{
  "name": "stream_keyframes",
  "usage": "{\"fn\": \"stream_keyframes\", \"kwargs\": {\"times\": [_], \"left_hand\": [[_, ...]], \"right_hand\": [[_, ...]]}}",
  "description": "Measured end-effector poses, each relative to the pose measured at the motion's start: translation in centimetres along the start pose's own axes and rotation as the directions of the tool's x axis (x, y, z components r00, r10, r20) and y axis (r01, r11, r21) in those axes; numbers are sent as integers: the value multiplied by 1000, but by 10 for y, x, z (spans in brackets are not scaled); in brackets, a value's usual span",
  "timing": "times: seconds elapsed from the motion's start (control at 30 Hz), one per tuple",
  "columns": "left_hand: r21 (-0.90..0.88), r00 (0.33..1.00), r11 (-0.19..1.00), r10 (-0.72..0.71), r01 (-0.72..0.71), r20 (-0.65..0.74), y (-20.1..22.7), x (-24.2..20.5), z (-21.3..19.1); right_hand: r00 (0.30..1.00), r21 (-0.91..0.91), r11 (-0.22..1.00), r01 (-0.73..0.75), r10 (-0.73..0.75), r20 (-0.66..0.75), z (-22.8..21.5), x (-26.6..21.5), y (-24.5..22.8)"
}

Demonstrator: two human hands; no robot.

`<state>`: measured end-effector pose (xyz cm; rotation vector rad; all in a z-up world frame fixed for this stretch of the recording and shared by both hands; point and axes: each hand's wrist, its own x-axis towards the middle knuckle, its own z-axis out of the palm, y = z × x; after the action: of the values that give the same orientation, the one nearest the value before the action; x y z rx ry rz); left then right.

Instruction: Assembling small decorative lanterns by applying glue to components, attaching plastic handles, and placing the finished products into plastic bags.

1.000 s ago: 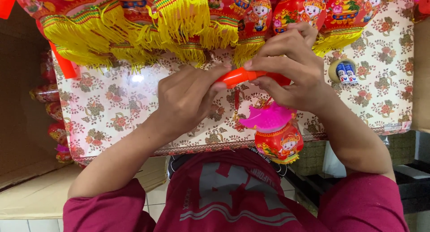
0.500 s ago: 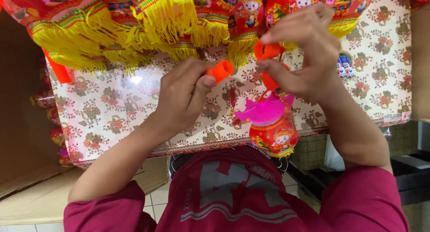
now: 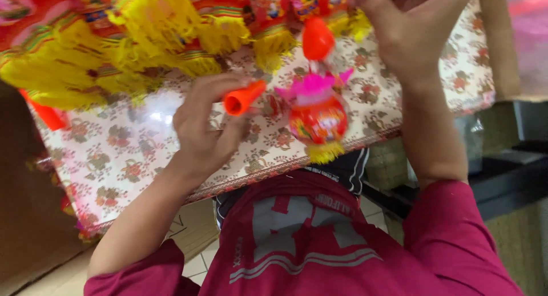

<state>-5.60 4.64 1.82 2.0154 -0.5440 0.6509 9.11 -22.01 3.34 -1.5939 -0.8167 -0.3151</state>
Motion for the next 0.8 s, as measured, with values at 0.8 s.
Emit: {"fn": "stream_keyframes", "kwargs": {"times": [0.8], "left_hand": [[66,998,997,-40,37,52,6,-8,3]], "right_hand": [[912,-662,749,25,255,323,-92,-69,-5]]}}
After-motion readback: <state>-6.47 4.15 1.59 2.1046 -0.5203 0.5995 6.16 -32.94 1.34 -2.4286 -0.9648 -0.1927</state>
